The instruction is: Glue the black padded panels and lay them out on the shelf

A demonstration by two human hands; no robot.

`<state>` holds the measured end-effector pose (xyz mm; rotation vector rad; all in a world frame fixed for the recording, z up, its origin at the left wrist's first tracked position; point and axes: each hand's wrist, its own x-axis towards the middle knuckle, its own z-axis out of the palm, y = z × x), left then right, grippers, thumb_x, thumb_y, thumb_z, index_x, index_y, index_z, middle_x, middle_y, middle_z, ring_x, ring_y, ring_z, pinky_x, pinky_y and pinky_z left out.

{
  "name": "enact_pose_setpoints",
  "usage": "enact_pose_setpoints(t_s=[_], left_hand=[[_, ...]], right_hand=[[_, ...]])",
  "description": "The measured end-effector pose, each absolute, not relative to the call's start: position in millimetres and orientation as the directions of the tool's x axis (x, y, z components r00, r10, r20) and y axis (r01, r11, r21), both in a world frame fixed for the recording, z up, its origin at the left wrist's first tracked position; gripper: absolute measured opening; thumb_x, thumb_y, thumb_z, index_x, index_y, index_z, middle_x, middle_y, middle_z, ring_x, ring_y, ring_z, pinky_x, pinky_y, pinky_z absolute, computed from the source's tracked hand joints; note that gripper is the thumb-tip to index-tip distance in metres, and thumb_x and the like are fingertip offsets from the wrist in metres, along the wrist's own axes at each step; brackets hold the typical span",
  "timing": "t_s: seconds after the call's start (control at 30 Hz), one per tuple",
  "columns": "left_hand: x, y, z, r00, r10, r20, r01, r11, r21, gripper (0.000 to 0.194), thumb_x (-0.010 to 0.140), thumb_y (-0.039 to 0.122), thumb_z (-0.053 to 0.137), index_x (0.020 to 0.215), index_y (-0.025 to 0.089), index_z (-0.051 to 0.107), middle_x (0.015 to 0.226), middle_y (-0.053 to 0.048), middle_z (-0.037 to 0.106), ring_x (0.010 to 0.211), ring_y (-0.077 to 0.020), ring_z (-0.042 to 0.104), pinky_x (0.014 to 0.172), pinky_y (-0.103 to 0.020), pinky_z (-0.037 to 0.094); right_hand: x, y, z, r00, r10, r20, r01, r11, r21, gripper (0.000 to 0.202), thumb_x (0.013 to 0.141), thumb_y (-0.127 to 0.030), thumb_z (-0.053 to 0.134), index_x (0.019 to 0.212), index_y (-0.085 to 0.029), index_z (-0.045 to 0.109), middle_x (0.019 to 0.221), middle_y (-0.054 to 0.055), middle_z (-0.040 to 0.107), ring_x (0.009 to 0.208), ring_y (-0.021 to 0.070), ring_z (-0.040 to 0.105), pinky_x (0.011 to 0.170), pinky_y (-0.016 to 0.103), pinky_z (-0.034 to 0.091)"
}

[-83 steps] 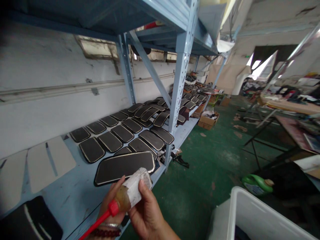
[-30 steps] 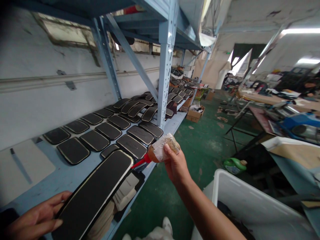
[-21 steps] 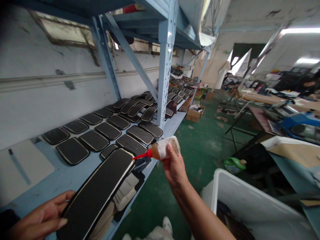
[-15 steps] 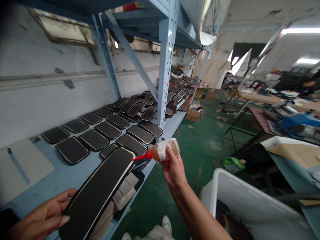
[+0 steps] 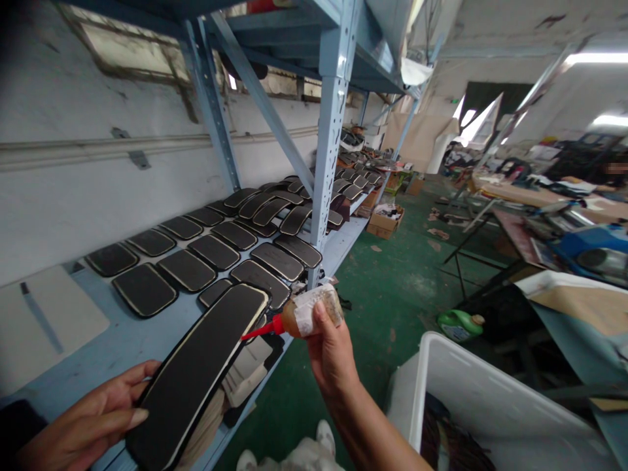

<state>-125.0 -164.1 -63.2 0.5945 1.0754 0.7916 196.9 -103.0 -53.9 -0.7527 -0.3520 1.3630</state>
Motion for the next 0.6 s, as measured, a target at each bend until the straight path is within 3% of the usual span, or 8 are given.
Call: enact_pose_setpoints(t_s=[0.2, 0.33, 0.6], left_hand=[[-112, -162, -46, 0.3, 0.805, -0.512, -0.296, 0.589, 0.752, 0.039, 0.072, 0.014, 0.078, 0.109, 0.025, 0.07, 0.111, -0.005, 0.078, 0.106, -0.0315, 0.07, 0.093, -0.042, 0.053], [-104, -162, -34, 0.258, 0.817, -0.515, -0.318, 0.575, 0.754, 0.035, 0.069, 0.013, 0.079, 0.101, 0.024, 0.072, 0.103, -0.004, 0.079, 0.099, -0.0283, 0.072, 0.088, -0.037, 0.055], [-105, -159, -40, 0.26, 0.842, -0.474, -0.353, 0.539, 0.765, 0.034, 0.072, 0.009, 0.073, 0.104, 0.021, 0.07, 0.102, -0.007, 0.079, 0.093, -0.0279, 0.073, 0.085, -0.039, 0.055]], right_hand=[[185, -115, -59, 0.189, 0.965, -0.184, -0.742, 0.018, -0.67, 0.034, 0.071, -0.032, 0.085, 0.099, -0.019, 0.072, 0.092, 0.001, 0.073, 0.081, 0.016, 0.067, 0.077, 0.025, 0.055], [179, -123, -63, 0.159, 0.975, -0.156, -0.729, 0.009, -0.685, 0.034, 0.075, -0.032, 0.082, 0.104, -0.021, 0.069, 0.097, 0.002, 0.072, 0.085, 0.016, 0.066, 0.078, 0.025, 0.054], [173, -139, -69, 0.084, 0.989, -0.119, -0.677, -0.031, -0.735, 0.044, 0.074, -0.035, 0.082, 0.113, -0.024, 0.064, 0.101, 0.004, 0.07, 0.089, 0.0201, 0.064, 0.08, 0.03, 0.052]])
